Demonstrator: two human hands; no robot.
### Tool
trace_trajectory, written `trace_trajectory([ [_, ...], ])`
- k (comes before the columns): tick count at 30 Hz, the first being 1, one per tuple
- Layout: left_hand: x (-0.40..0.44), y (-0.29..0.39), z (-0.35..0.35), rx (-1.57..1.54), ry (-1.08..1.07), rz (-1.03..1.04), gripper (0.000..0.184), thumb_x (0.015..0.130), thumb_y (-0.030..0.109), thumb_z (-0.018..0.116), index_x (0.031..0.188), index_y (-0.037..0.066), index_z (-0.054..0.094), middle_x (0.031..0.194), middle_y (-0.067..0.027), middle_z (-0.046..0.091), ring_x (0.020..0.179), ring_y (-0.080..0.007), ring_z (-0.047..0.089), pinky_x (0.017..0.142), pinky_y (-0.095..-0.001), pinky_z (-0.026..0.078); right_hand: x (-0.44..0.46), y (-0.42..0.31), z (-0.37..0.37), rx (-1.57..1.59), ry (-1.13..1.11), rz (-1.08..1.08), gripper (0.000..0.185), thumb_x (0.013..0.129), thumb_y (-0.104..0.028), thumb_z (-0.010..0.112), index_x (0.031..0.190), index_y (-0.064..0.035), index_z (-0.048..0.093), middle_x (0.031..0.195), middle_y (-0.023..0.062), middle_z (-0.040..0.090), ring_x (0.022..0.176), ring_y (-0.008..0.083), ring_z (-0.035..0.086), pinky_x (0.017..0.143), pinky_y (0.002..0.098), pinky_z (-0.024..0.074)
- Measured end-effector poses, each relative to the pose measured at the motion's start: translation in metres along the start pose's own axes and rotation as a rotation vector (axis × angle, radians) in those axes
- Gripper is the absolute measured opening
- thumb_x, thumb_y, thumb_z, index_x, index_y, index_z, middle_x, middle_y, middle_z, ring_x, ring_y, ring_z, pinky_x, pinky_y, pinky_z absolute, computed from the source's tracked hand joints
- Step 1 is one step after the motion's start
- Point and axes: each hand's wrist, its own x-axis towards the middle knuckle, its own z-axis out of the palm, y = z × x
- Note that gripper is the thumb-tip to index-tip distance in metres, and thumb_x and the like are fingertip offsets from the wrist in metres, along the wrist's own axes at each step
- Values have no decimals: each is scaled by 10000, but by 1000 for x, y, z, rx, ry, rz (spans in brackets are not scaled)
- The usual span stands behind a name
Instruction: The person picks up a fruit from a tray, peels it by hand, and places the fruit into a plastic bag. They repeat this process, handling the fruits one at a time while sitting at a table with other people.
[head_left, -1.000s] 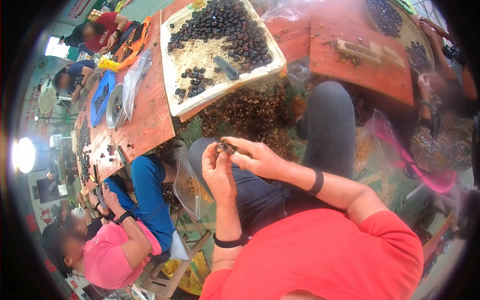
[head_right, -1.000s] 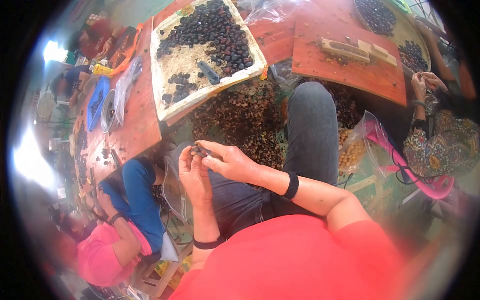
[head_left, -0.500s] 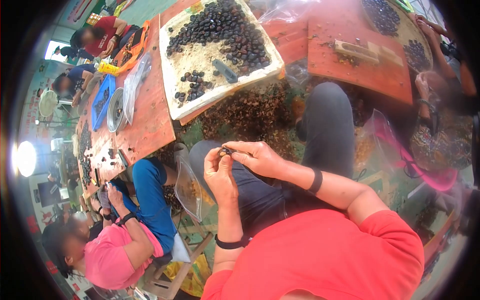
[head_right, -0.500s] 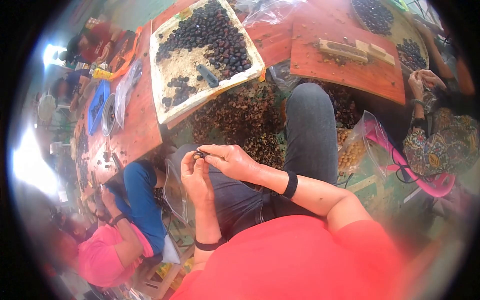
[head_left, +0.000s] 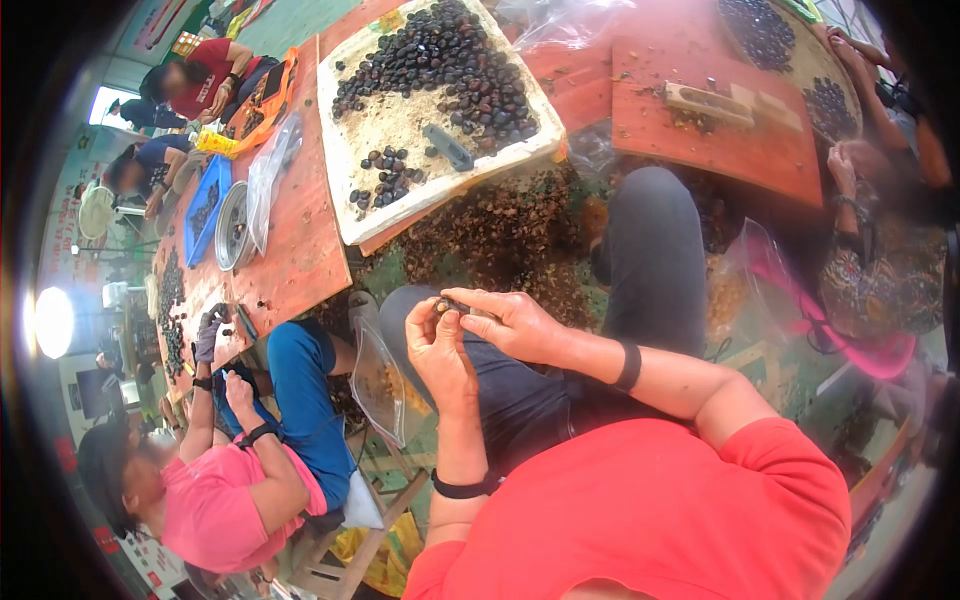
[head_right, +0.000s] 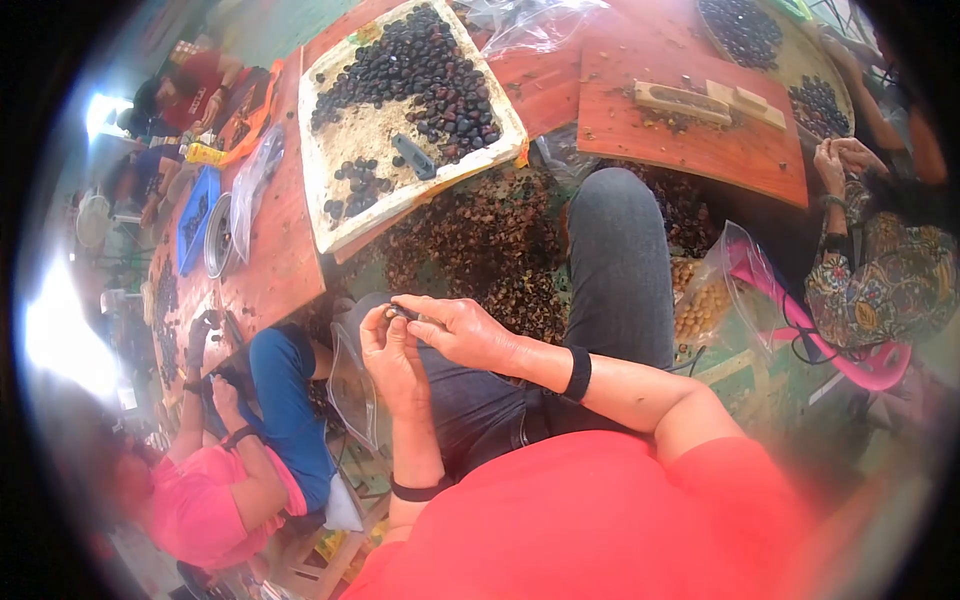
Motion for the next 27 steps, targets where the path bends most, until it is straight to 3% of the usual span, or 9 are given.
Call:
trace_trajectory([
  [7,-3,-3,3,-20,14,4,222,896,-23,591,1105,26,535,1054,-55,588,960,-144,595,830,-278,531,0,8,6,-73,79,-87,355,910,-116,569,1243,6,567,1163,197,636,1079,283,628,888,338,501],
  [13,-4,-1,6,13,-5,3,230,920,-12,557,1148,7,534,1082,-72,595,964,-152,603,845,-281,539,2,10,3,95,107,52,352,910,-107,566,1242,10,564,1162,200,636,1082,286,627,885,327,496],
  [16,-2,5,7,15,4,-29,231,927,-8,546,1158,-2,538,1084,-75,601,968,-149,606,832,-276,542,3,-5,-2,69,57,-9,357,908,-111,570,1247,1,561,1155,205,636,1073,295,630,870,323,500],
  [19,-1,4,4,20,-26,-38,238,932,-1,544,1170,-5,540,1077,-73,605,962,-143,608,822,-267,543,3,-16,-7,-51,-74,138,374,907,-111,570,1270,-22,549,1143,208,637,1060,307,635,859,325,506],
  [21,-3,5,6,22,0,-34,245,927,-18,548,1172,-24,558,1068,-69,603,951,-133,601,834,-256,526,5,-3,-6,-102,-3,-77,413,898,-125,582,1300,-47,526,1112,210,645,1024,323,646,828,343,518],
  [25,-3,5,6,45,-7,-33,258,933,4,547,1190,-12,542,1071,-71,604,946,-133,610,810,-255,542,6,-1,-8,-107,1,-135,430,893,-136,590,1308,-56,518,1106,203,648,1004,325,651,814,364,523],
  [27,-2,5,4,41,-17,-40,257,933,1,545,1189,-15,544,1072,-71,604,947,-133,609,810,-253,541,3,-9,-9,-76,-69,65,421,891,-141,590,1299,-57,529,1121,198,644,1000,329,647,815,379,524],
])
